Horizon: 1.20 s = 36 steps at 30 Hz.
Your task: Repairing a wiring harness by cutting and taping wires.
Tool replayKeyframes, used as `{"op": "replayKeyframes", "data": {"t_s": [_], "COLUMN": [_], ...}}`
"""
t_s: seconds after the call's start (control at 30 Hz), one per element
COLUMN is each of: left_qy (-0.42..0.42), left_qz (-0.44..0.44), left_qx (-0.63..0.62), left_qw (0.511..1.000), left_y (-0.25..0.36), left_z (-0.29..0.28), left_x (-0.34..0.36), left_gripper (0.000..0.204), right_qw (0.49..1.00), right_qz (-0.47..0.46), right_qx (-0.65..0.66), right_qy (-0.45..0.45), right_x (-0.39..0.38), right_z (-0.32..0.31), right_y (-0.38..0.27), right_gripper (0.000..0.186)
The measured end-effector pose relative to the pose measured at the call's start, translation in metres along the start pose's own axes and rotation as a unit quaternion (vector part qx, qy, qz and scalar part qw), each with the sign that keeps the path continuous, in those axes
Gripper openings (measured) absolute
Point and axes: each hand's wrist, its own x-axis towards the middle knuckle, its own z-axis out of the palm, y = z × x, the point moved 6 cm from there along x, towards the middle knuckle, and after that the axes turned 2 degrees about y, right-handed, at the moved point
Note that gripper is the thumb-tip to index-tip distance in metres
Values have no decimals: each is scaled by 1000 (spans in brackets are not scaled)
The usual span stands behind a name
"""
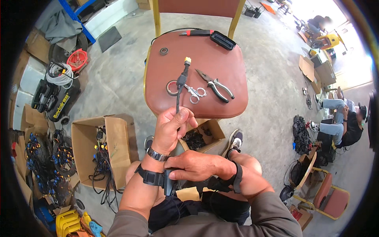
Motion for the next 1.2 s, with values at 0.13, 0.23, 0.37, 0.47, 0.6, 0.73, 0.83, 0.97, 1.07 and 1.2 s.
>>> {"op": "replayKeyframes", "data": {"t_s": [0.13,0.23,0.37,0.47,0.6,0.73,0.83,0.97,1.07,1.2], "left_qy": [3,4,26,30,58,62,40,38,39,35], "left_qz": [-10,-10,22,37,40,28,23,19,4,-1], "left_qx": [-3,5,7,-16,-38,-20,-24,-22,-32,-21], "left_qw": [1000,1000,999,999,997,998,999,999,999,999], "left_y": [0,2,13,18,22,19,16,14,13,13], "left_z": [1,-6,-10,-16,-24,-20,-16,-18,-18,-16], "left_x": [-3,-1,1,6,6,3,2,-1,-1,1], "left_gripper": [38,38,39,38,36,35,33,30,30,32], "right_qw": [1000,999,995,987,975,983,992,989,990,985], "right_qz": [17,3,-10,-43,-61,-46,-61,-86,-80,-98], "right_qx": [-19,-39,-75,-97,-126,-109,-73,-81,-85,-116], "right_qy": [-12,8,66,120,170,140,86,88,75,87], "right_x": [2,6,4,7,11,12,13,14,14,12], "right_z": [0,0,-6,-6,-2,-3,2,7,7,5], "right_y": [-1,-9,-11,-13,-5,-3,-6,-7,-6,-11], "right_gripper": [27,27,32,34,31,30,28,28,28,26]}}
